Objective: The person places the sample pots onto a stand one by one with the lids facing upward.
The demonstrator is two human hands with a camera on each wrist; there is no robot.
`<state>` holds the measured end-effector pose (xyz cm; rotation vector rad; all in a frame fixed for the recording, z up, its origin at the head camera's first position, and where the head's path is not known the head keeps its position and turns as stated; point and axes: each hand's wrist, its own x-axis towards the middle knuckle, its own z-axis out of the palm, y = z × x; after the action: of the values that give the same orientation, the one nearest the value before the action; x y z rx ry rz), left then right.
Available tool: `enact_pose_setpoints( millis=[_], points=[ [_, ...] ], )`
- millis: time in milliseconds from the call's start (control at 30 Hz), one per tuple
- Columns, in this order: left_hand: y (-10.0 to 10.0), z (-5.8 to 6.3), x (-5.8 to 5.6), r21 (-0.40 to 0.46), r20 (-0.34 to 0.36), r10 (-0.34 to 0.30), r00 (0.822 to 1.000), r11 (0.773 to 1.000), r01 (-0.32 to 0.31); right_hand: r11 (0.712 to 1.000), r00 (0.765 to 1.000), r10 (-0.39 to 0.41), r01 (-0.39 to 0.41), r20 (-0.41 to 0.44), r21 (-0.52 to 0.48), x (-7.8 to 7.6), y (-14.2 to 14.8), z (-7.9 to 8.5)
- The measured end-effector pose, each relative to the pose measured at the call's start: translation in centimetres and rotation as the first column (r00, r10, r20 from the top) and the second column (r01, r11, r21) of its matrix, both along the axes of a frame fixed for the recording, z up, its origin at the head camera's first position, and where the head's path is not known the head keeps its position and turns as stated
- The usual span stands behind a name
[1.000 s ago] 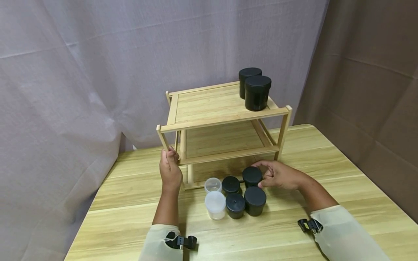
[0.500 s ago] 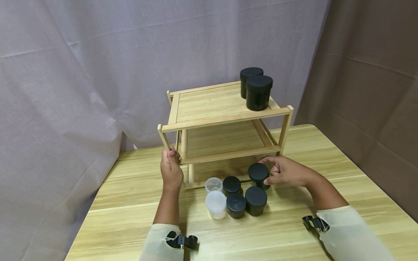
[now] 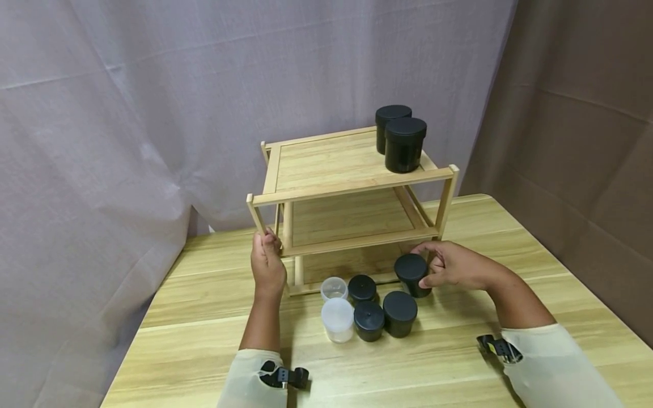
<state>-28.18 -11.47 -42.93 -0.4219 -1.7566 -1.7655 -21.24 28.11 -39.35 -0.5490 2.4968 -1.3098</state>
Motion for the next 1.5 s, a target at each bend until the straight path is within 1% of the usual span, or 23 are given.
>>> enact_pose_setpoints(
  millis=[100,200,333,467,667,967,1133,1300,1433,1500],
  points=[
    [0.0,0.0,0.0,0.0,0.009,0.001,1.0,1.0,-0.001,0.999,1.0,-0.018,0.018,-0.003,0.033,0.3,-0.1,0.4],
    [0.0,0.0,0.1,-0.001,0.007,0.005,1.0,1.0,-0.005,0.996,0.999,-0.028,0.03,-0.033,0.089,0.5,-0.3,0.9],
    [0.0,0.0,0.0,0.004,-0.003,-0.001,1.0,1.0,0.001,0.981,0.995,-0.053,0.068,-0.089,0.184,0.9,-0.6,1.7],
    [0.1,-0.1,0.0,0.009,-0.007,-0.004,1.0,1.0,0.004,0.969,0.99,-0.066,0.093,-0.121,0.23,1.5,-0.7,2.5],
    [0.2,0.0,0.0,0.009,-0.002,-0.015,1.0,1.0,0.015,0.959,0.982,-0.075,0.118,-0.172,0.256,2.4,-0.8,3.3],
    [0.1,0.0,0.0,0.024,-0.005,-0.014,1.0,1.0,0.014,0.952,0.977,-0.113,0.159,-0.18,0.263,2.9,-0.8,4.2],
    [0.0,0.1,0.1,0.028,0.001,-0.008,1.0,1.0,0.008,0.955,0.973,-0.111,0.16,-0.2,0.249,3.2,-0.9,4.6],
    [0.0,0.1,0.1,0.016,-0.006,-0.015,1.0,1.0,0.015,0.955,0.965,-0.109,0.168,-0.238,0.246,4.0,-1.1,5.2],
    [0.0,0.1,0.0,-0.001,-0.008,-0.02,1.0,1.0,0.02,0.95,0.954,-0.118,0.189,-0.274,0.248,4.6,-1.3,5.7],
    [-0.1,0.0,0.0,-0.005,-0.007,-0.012,1.0,1.0,0.012,0.948,0.947,-0.118,0.198,-0.3,0.251,4.8,-1.4,5.8]
  ],
)
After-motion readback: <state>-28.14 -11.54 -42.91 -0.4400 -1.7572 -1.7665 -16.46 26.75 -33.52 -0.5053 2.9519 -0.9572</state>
